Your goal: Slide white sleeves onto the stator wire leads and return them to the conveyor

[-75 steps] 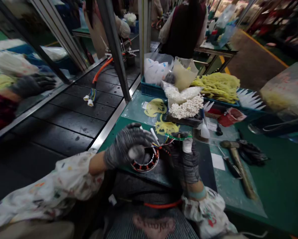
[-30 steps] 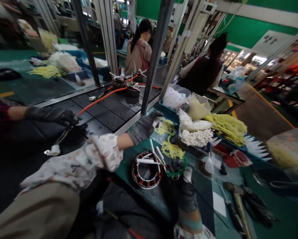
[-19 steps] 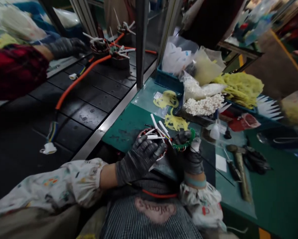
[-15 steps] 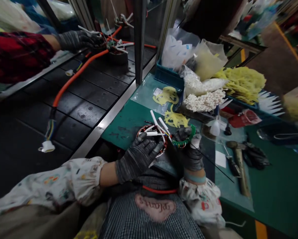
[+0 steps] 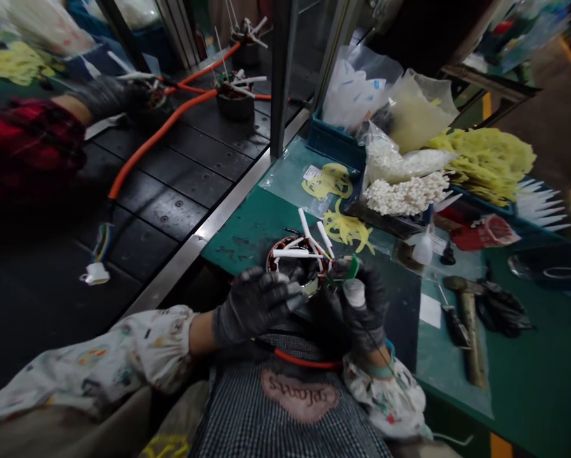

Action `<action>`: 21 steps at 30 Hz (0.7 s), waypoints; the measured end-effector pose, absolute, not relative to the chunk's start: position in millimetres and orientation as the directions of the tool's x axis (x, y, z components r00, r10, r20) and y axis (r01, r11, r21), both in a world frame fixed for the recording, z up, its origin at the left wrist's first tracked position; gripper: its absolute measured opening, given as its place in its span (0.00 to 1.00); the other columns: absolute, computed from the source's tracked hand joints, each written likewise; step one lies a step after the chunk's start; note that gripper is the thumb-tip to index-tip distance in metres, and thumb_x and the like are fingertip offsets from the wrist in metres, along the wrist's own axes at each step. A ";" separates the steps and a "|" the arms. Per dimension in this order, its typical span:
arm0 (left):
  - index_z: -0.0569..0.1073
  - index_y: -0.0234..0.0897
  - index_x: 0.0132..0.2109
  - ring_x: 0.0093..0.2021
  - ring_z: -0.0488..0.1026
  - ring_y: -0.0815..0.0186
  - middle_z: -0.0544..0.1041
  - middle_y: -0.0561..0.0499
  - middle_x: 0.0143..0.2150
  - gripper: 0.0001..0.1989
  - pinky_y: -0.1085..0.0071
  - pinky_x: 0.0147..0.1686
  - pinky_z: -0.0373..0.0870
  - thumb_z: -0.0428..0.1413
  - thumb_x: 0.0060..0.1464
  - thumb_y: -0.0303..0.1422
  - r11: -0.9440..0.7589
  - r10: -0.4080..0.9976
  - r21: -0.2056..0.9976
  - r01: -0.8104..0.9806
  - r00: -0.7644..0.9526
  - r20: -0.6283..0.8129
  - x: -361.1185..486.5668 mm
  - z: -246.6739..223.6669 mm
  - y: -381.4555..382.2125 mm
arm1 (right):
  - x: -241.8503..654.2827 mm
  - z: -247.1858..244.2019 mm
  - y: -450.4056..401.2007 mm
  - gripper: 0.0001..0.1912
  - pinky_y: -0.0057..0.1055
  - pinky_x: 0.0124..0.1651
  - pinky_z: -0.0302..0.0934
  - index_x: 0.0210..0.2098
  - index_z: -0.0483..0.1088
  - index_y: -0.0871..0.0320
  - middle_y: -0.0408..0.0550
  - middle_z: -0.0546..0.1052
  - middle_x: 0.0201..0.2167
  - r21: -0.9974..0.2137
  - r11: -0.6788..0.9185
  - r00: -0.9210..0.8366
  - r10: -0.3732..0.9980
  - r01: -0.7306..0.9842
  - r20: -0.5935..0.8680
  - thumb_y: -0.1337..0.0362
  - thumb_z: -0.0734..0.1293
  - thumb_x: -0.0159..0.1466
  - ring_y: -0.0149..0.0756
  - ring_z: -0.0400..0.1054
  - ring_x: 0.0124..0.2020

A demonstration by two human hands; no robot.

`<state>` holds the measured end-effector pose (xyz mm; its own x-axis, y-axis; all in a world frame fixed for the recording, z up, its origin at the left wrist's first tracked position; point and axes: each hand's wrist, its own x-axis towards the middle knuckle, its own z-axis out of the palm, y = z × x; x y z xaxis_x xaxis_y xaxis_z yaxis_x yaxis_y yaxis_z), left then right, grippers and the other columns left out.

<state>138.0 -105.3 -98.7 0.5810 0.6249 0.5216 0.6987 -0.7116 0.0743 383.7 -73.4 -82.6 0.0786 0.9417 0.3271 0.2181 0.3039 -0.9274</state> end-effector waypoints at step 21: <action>0.60 0.43 0.78 0.71 0.74 0.44 0.73 0.37 0.73 0.40 0.42 0.69 0.75 0.65 0.66 0.43 -0.125 0.736 0.991 0.054 0.674 0.056 119.8 -60.4 -27.1 | 347.3 -62.2 -92.6 0.11 0.43 0.51 0.75 0.53 0.84 0.51 0.50 0.87 0.48 -0.319 0.670 -0.504 0.727 0.671 0.466 0.62 0.70 0.75 0.46 0.79 0.49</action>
